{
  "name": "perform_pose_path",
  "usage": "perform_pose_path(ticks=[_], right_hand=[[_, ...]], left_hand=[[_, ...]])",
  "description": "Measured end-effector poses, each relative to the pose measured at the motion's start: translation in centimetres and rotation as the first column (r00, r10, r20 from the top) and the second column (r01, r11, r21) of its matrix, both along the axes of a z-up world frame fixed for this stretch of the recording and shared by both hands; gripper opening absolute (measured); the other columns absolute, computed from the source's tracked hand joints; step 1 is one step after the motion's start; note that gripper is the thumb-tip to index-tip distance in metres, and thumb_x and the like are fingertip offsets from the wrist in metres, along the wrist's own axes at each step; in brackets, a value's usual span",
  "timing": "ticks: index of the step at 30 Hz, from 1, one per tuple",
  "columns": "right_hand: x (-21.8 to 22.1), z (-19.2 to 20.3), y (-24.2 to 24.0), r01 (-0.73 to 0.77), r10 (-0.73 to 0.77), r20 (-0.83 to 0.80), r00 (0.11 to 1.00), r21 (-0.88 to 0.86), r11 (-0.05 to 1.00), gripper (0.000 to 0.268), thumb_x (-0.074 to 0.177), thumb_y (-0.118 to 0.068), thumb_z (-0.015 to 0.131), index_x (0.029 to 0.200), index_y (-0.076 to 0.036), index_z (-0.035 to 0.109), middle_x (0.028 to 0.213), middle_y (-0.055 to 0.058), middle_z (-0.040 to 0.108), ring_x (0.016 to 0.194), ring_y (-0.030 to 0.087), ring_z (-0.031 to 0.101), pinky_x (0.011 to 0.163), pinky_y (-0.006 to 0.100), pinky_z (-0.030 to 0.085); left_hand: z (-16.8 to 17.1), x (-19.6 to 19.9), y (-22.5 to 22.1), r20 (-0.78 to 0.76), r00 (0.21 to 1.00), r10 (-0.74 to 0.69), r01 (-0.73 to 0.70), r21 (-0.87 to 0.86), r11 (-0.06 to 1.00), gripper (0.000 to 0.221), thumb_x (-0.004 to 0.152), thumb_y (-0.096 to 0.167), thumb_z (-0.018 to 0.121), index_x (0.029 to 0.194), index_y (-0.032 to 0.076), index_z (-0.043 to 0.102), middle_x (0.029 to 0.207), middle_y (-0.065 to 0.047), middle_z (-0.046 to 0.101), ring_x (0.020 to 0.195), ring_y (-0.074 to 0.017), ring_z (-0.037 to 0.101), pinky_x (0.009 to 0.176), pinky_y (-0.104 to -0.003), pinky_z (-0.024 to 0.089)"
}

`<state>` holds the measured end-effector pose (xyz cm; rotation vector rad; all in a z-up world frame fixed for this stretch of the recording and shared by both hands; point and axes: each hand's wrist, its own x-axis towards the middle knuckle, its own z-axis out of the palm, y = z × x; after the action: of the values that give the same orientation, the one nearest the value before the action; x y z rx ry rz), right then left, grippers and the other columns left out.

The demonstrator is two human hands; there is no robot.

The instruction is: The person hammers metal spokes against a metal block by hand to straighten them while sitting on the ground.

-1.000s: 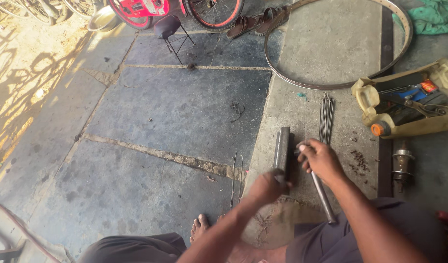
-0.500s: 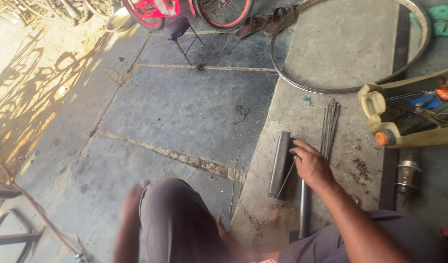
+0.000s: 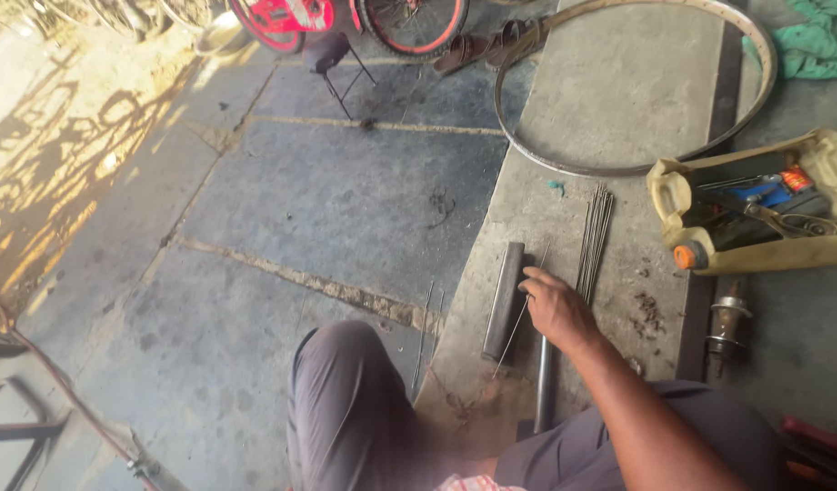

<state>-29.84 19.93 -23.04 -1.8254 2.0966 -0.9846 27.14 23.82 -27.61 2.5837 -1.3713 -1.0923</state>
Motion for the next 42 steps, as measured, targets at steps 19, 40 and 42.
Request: perform_pose_path(ticks=[19,40,42], right_hand=[[4.0,1.3,0.1,-0.085,0.114,-0.278,0.954,0.114,0.99,0.033,0.087,-0.007,0.065,0.119,-0.004,0.067,0.134,0.013,0.065,0.125,0.03,0.062,0.105,0.039,0.051],[4.7,-10.4,5.1,0.444,-0.451,-0.197,0.871,0.708,0.549,0.06,0.086,-0.038,0.078,0.127,-0.001,0.054,0.117,0.026,0.071,0.109,0.043,0.07,0.092,0.051,0.057],[3.8,-12.7,4.7,0.489,-0.541,-0.151,0.827,0.669,0.561,0.052,0.085,-0.03,0.077,0.124,-0.001,0.056,0.114,0.027,0.07,0.105,0.043,0.07,0.089,0.051,0.057]], left_hand=[[6.4,-33.1,-4.4,-0.335,0.431,-0.838,0.792,-0.304,0.529,0.021,0.095,0.02,0.066,0.106,0.004,0.073,0.088,-0.014,0.078,0.076,-0.0248,0.075,0.066,-0.038,0.059],[-0.4,-33.0,-6.1,-0.674,0.604,-0.424,0.495,-0.099,0.863,0.021,0.1,0.012,0.059,0.107,0.001,0.076,0.069,-0.01,0.073,0.054,-0.0152,0.067,0.051,-0.033,0.053],[-0.4,-33.0,-6.5,-0.71,0.591,-0.382,0.486,-0.064,0.872,0.02,0.1,0.012,0.058,0.106,0.001,0.074,0.069,-0.009,0.072,0.053,-0.0158,0.067,0.05,-0.034,0.053]])
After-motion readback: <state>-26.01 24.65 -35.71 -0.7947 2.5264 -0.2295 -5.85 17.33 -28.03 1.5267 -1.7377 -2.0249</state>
